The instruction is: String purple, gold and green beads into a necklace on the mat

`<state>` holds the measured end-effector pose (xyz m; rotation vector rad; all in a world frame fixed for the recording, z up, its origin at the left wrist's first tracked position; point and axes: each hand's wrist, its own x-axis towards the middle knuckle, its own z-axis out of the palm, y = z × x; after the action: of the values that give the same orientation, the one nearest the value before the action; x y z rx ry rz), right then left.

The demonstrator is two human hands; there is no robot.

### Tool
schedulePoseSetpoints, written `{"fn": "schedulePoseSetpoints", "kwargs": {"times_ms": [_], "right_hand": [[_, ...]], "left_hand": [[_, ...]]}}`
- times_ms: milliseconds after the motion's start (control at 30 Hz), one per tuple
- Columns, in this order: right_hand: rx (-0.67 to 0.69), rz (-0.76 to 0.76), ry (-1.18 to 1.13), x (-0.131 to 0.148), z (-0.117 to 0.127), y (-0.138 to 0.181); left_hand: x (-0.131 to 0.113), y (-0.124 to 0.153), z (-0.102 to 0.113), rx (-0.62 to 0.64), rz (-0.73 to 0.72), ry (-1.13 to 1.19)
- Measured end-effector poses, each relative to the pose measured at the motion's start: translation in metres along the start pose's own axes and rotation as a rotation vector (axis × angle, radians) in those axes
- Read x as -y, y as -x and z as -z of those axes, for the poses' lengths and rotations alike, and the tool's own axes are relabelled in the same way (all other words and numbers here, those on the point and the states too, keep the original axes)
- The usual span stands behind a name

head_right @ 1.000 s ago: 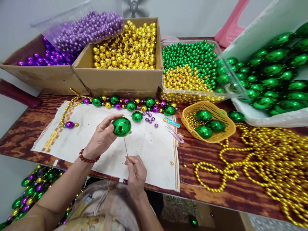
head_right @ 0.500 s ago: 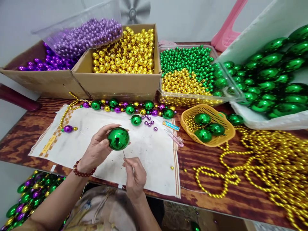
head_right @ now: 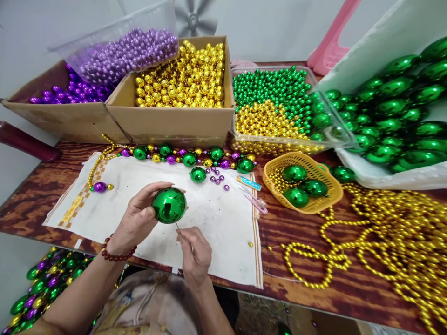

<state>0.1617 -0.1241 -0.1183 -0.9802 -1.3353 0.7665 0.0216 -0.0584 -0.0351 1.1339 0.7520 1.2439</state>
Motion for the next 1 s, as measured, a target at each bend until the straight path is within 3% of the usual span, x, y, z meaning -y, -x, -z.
{"fn": "schedulePoseSetpoints", "kwargs": {"times_ms": [167, 300, 500, 700, 833, 1000], "right_hand": [[0.047, 0.066, 0.016, 0.002, 0.001, -0.004], [0.016, 0.027, 0.026, -0.001, 0.001, -0.005], [0.028, -0.021, -0.021, -0.007, 0.002, -0.006], [0.030, -0.056, -0.070, -0.004, 0.002, -0.010], [-0.071, -0.168, -0.108, 0.004, -0.003, -0.016], [-0.201, -0.439, -0.235, -0.002, 0.002, -0.015]], "left_hand": [[-0.005, -0.003, 0.003, 0.016, 0.055, 0.099], [-0.004, -0.005, 0.004, 0.057, 0.080, 0.124], [0.000, 0.000, -0.004, 0.002, -0.071, -0.009], [0.003, 0.004, -0.008, 0.041, -0.178, -0.147], [0.010, 0.010, -0.008, 0.049, -0.089, -0.222], [0.020, 0.008, 0.001, 0.186, 0.149, -0.389]]}}
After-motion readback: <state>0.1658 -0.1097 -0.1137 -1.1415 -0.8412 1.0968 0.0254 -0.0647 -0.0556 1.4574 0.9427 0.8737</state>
